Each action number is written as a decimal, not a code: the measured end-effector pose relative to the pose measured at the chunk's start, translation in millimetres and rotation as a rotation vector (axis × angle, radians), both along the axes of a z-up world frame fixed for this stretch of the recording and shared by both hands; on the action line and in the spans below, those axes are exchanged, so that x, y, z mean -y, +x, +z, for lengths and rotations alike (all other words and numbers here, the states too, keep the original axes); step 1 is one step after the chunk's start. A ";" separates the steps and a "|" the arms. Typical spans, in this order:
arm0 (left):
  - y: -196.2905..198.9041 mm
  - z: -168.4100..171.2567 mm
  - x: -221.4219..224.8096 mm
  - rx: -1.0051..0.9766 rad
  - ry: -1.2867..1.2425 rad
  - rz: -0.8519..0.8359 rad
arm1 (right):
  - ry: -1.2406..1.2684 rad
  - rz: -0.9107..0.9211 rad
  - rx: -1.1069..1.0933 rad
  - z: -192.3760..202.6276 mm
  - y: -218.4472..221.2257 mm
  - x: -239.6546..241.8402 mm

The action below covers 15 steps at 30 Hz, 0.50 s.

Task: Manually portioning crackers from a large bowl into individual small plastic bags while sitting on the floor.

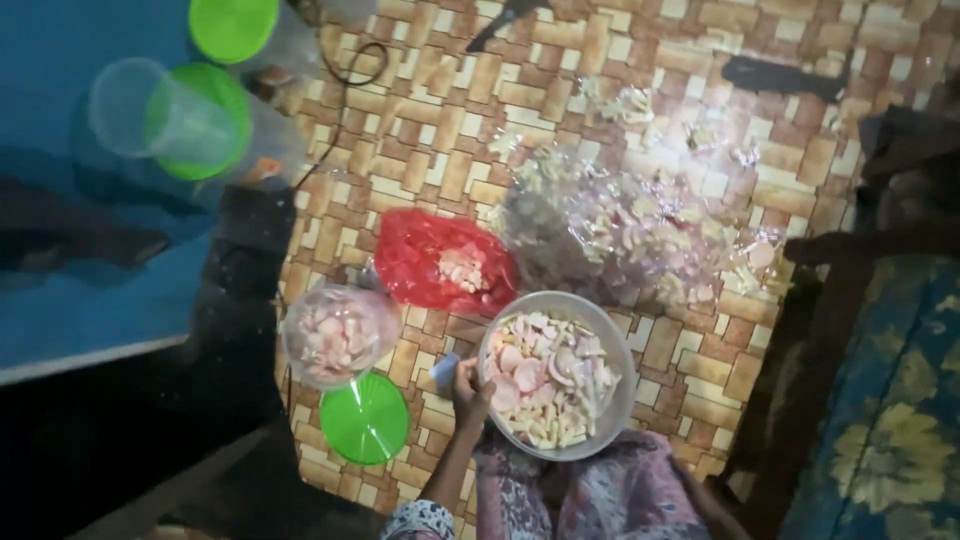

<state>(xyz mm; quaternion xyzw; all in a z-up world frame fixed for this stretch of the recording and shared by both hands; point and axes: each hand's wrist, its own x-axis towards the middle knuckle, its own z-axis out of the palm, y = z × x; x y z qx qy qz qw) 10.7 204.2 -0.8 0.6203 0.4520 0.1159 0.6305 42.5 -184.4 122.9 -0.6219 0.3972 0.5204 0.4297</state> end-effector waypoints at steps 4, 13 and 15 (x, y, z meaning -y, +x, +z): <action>-1.3 -58.4 -8.7 -0.028 -0.035 -0.072 | -0.011 -0.015 -0.063 -9.1 69.9 -74.6; 24.3 -141.9 -37.5 0.233 -0.140 -0.085 | 0.122 0.281 0.223 -227.0 146.5 -31.3; 32.4 -154.1 -43.6 0.263 -0.151 -0.097 | 0.228 0.193 0.267 -217.3 169.2 -64.8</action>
